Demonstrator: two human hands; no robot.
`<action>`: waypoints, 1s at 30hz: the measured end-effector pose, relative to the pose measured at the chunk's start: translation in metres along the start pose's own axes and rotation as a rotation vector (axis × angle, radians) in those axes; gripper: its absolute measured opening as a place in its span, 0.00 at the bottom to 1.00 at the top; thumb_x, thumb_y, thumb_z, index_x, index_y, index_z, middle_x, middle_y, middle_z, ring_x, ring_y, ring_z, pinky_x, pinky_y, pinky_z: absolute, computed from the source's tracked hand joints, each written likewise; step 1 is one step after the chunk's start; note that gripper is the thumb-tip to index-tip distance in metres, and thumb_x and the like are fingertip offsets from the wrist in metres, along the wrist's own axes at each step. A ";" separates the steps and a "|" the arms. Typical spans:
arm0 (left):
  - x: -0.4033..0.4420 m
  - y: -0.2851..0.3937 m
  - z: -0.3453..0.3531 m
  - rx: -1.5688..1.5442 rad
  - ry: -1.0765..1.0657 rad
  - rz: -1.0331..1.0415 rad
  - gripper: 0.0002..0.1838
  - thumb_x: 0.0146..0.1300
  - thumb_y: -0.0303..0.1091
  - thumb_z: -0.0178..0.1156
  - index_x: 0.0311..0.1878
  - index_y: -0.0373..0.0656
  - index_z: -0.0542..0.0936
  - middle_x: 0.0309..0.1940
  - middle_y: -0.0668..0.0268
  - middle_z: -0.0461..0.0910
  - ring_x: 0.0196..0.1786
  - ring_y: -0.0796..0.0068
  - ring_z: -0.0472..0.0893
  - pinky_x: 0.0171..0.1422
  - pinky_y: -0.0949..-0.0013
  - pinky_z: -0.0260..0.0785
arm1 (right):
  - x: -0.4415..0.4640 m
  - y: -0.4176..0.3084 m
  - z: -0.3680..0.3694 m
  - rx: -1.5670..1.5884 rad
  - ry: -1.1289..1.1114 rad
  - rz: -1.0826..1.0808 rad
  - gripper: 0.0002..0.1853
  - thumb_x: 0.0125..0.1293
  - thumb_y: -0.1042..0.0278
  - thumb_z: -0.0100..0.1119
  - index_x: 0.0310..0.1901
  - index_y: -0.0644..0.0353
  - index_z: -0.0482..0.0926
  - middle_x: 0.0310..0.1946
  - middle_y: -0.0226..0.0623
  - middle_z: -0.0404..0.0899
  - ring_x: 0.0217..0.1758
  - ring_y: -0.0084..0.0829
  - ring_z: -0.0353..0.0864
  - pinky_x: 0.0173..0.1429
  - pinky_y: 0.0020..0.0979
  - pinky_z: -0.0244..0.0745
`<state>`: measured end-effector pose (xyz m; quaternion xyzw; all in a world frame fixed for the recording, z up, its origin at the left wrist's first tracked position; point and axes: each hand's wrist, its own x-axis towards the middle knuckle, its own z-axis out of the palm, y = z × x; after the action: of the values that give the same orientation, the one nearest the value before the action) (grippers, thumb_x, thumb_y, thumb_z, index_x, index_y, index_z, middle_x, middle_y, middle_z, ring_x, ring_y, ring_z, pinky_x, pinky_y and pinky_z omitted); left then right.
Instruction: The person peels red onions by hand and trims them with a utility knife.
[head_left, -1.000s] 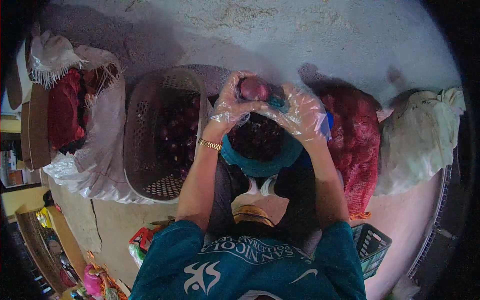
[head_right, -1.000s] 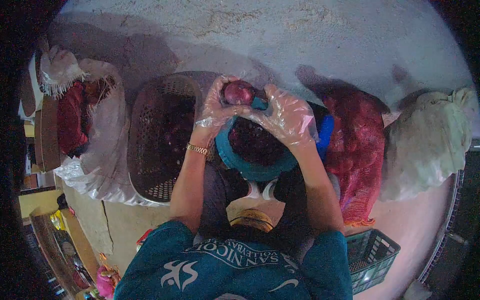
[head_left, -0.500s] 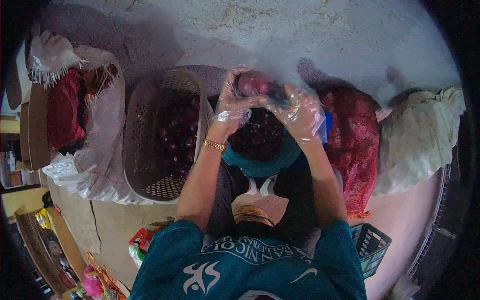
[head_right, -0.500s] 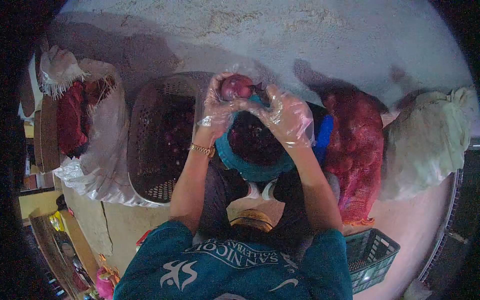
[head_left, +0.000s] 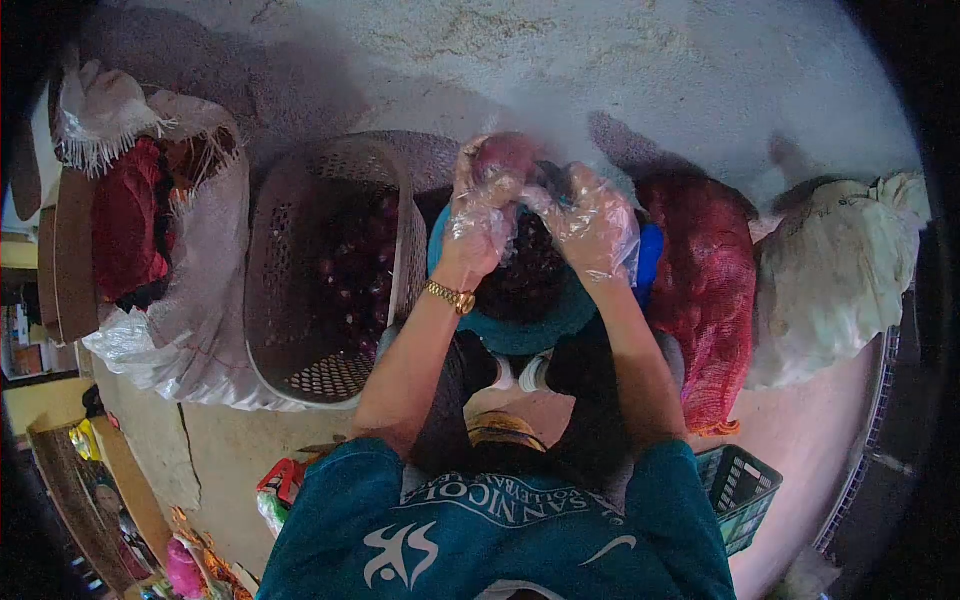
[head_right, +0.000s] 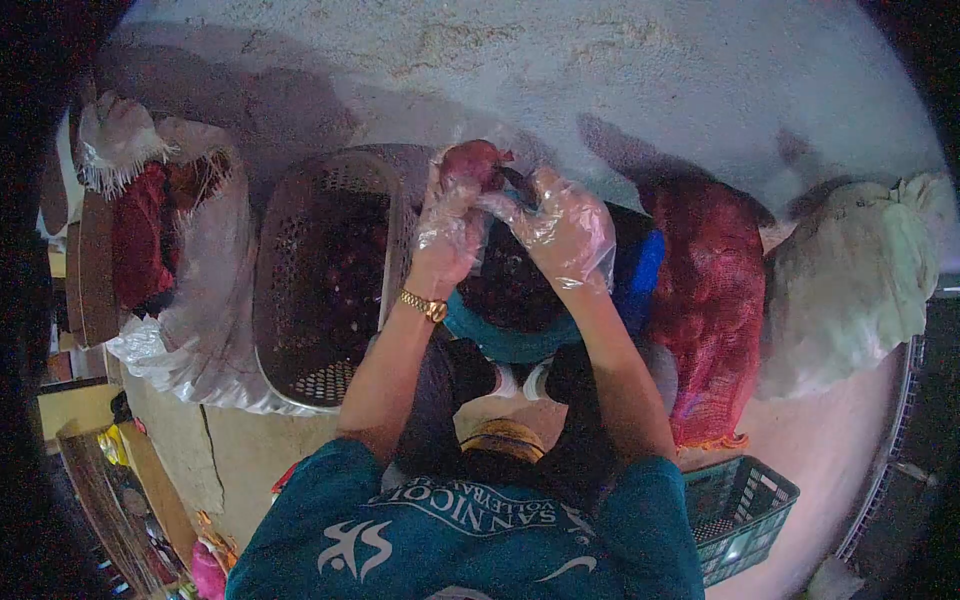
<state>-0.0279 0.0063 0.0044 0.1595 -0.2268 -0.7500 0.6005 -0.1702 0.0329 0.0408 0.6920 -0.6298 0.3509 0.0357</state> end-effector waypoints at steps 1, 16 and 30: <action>0.003 -0.003 -0.006 0.005 -0.007 0.000 0.33 0.56 0.17 0.62 0.64 0.49 0.65 0.57 0.62 0.72 0.55 0.67 0.76 0.60 0.64 0.71 | 0.000 0.000 0.001 -0.001 0.000 0.001 0.28 0.52 0.36 0.66 0.27 0.59 0.77 0.17 0.44 0.76 0.21 0.47 0.79 0.25 0.41 0.74; -0.002 -0.006 0.003 -0.206 0.042 -0.088 0.17 0.64 0.30 0.63 0.56 0.44 0.75 0.50 0.65 0.79 0.52 0.69 0.77 0.58 0.66 0.71 | -0.003 -0.004 0.005 0.028 -0.031 0.067 0.35 0.52 0.30 0.62 0.23 0.63 0.74 0.18 0.50 0.75 0.23 0.52 0.78 0.28 0.45 0.72; 0.008 0.023 -0.005 -0.067 0.064 -0.126 0.25 0.68 0.49 0.57 0.60 0.41 0.71 0.53 0.58 0.75 0.57 0.59 0.76 0.68 0.53 0.68 | 0.005 0.017 -0.009 0.315 -0.165 0.195 0.34 0.51 0.38 0.68 0.42 0.67 0.79 0.36 0.55 0.81 0.38 0.52 0.82 0.42 0.43 0.75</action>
<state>-0.0082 -0.0066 0.0128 0.1769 -0.1718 -0.7881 0.5639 -0.1896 0.0297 0.0429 0.6511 -0.6320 0.3892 -0.1588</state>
